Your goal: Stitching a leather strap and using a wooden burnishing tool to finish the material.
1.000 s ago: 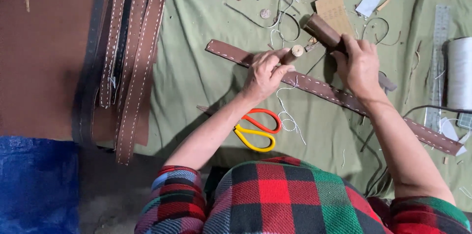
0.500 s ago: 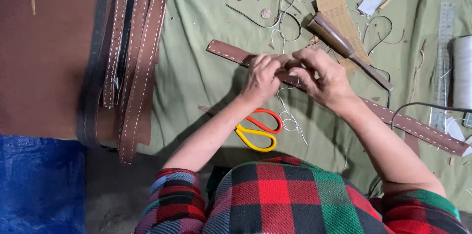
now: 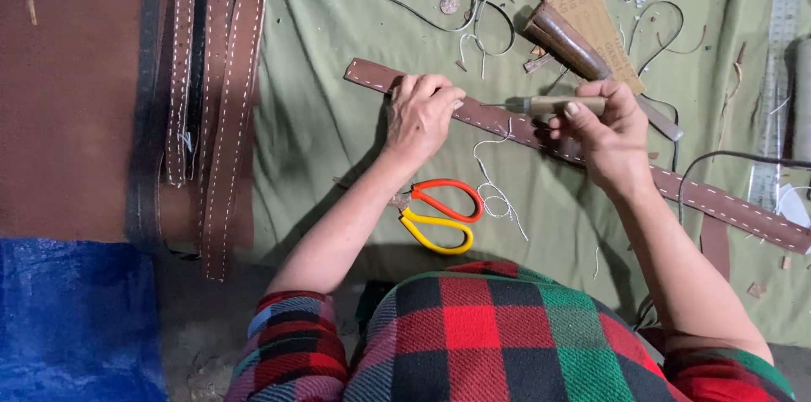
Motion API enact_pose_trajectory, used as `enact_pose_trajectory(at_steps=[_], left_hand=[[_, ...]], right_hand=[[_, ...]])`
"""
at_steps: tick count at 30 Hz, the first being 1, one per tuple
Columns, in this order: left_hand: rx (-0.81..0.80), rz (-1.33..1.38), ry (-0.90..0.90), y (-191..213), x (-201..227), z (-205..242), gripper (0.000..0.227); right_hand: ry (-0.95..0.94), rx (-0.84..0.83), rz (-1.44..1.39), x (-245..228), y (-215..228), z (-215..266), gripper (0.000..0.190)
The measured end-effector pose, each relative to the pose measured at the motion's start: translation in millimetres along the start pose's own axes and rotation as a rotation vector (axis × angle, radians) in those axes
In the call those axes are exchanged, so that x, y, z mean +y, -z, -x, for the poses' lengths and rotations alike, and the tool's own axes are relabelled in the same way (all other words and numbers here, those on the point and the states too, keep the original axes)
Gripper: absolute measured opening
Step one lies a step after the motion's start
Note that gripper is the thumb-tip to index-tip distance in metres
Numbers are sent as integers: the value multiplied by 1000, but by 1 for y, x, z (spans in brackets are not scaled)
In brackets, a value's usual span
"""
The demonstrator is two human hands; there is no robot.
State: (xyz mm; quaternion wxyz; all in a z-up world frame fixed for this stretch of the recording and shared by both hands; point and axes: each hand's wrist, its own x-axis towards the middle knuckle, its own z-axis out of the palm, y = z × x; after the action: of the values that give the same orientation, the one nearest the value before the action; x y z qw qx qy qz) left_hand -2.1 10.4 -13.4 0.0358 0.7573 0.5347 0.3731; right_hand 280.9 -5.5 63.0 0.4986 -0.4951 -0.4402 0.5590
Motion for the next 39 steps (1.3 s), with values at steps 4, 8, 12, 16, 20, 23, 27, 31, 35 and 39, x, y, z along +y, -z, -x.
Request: enact_pose_trajectory(at_steps=[4, 8, 12, 16, 20, 23, 27, 31, 35, 39], left_hand=[[-7, -5, 1, 3, 2, 0, 8], [-6, -14, 10, -1, 1, 1, 6], [-12, -22, 20, -2, 0, 3, 5], [-16, -16, 29, 0, 3, 2, 6], [-31, -21, 43, 1, 5, 2, 10], [-28, -26, 46, 0, 4, 2, 11], [-33, -27, 36, -2, 1, 3, 11], [-49, -25, 71, 17, 18, -8, 8], [-48, -34, 53, 18, 18, -8, 9], [-16, -20, 26, 6, 7, 0, 10]], right_hand=[[-94, 26, -108, 13, 14, 0, 21], [-70, -41, 59, -18, 0, 11, 17], [245, -338, 517, -32, 3, 19, 10], [433, -497, 856, -57, -22, 37, 22], [633, -604, 909, -66, -43, 49, 19], [660, -526, 860, -53, -37, 46, 15], [383, -209, 714, -61, -31, 42, 12], [194, -18, 339, -42, -8, 32, 8], [199, 6, 304, -37, -3, 28, 7], [192, -8, 329, -24, -11, 25, 12]])
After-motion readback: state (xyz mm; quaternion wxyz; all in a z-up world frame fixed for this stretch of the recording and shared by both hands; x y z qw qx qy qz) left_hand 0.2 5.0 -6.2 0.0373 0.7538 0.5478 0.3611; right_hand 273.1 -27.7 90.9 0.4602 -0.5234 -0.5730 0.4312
